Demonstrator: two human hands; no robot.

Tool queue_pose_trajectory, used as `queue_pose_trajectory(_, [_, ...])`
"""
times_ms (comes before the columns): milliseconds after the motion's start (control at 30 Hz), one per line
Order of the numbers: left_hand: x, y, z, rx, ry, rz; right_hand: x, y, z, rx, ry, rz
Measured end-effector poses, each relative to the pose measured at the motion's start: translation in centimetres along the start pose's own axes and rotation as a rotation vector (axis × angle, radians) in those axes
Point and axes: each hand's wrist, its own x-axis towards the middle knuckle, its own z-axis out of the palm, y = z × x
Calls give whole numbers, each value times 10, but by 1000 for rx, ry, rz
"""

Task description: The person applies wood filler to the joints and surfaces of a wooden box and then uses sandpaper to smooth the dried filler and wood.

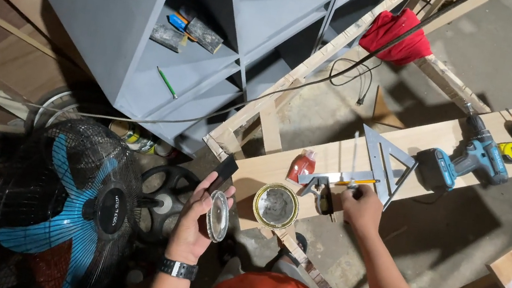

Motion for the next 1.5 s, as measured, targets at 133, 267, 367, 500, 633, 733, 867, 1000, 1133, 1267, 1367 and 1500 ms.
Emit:
queue_pose_trajectory(133, [-4, 5, 4, 25, -17, -5, 38, 16, -6, -22, 56, 25])
queue_pose_trajectory(267, [-2, 5, 0, 21, -35, -50, 64, 7, -42, -138, 161, -35])
queue_pose_trajectory(367, [-1, 2, -2, 20, -56, -50, 91, 18, -58, -249, 180, 5])
queue_pose_trajectory(500, [-2, -1, 5, 19, -18, -21, 107, 34, -57, -316, 185, 34])
queue_pose_trajectory(633, [-4, 0, 9, 26, -2, -34, 103, 32, -51, -341, 154, 79])
queue_pose_trajectory(733, [-3, -1, 9, -13, -45, 4, 101, 33, -49, -313, 163, 82])
queue_pose_trajectory(867, [-8, 6, 28, 9, 64, -34, 94, 40, -41, -350, 262, -76])
queue_pose_trajectory(1000, [-8, 7, 32, 10, 86, -37, 41, 7, -37, -526, 11, -352])
queue_pose_trajectory(1133, [-2, 4, 23, 5, 76, -21, 71, 57, 1, -792, -36, -660])
queue_pose_trajectory(1267, [-2, 3, 14, -27, 58, 14, 75, 62, 5, -894, -50, -702])
queue_pose_trajectory(1367, [-2, 4, 10, -26, 54, 22, 67, 63, 2, -983, -118, -675])
queue_pose_trajectory(1500, [-7, 7, 7, -23, 59, 6, 38, 61, -13, -876, -279, -394])
